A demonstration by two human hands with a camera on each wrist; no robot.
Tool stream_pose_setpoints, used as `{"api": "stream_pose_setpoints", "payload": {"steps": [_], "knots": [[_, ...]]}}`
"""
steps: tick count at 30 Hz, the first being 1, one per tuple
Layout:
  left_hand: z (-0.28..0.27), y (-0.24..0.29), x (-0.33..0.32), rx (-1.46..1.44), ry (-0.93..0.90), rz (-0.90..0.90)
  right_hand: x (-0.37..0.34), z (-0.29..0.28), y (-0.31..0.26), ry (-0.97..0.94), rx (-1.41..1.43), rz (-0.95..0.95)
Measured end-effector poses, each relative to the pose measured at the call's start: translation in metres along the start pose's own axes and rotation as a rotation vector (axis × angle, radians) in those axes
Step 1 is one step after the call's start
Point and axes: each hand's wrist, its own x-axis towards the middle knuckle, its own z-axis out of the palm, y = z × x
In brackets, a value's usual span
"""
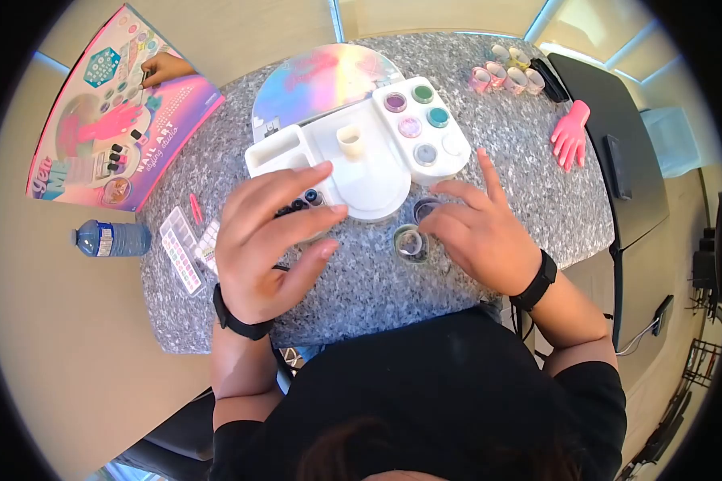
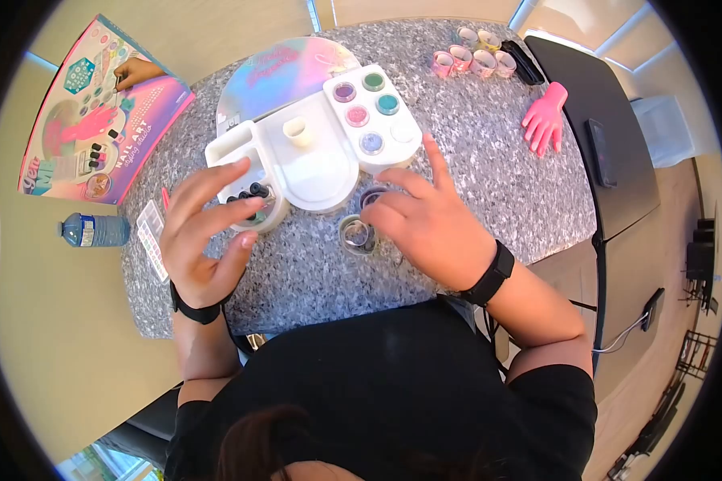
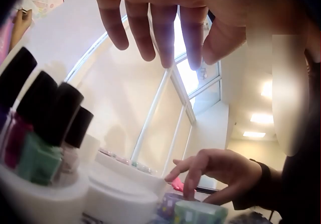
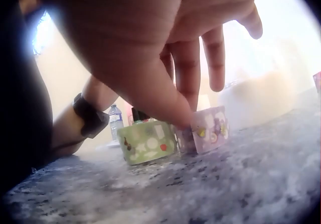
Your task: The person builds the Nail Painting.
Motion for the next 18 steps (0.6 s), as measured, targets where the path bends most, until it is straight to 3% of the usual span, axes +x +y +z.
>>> {"api": "stream_pose_setpoints", "payload": {"steps": [6,11,18], "knots": [[0.022,0.008,0.002,-0.012,-0.115,0.053,-0.006,0.008,0.006,0.068,-0.036,0.087],[0.04,0.017,0.002,0.014,-0.198,0.037,0.002,-0.018,-0.006,0.194,0.031,-0.011],[0.044,0.013,-0.002,0.029,-0.276,0.118,0.006,-0.029,-0.026,0.193,0.091,-0.168]]}}
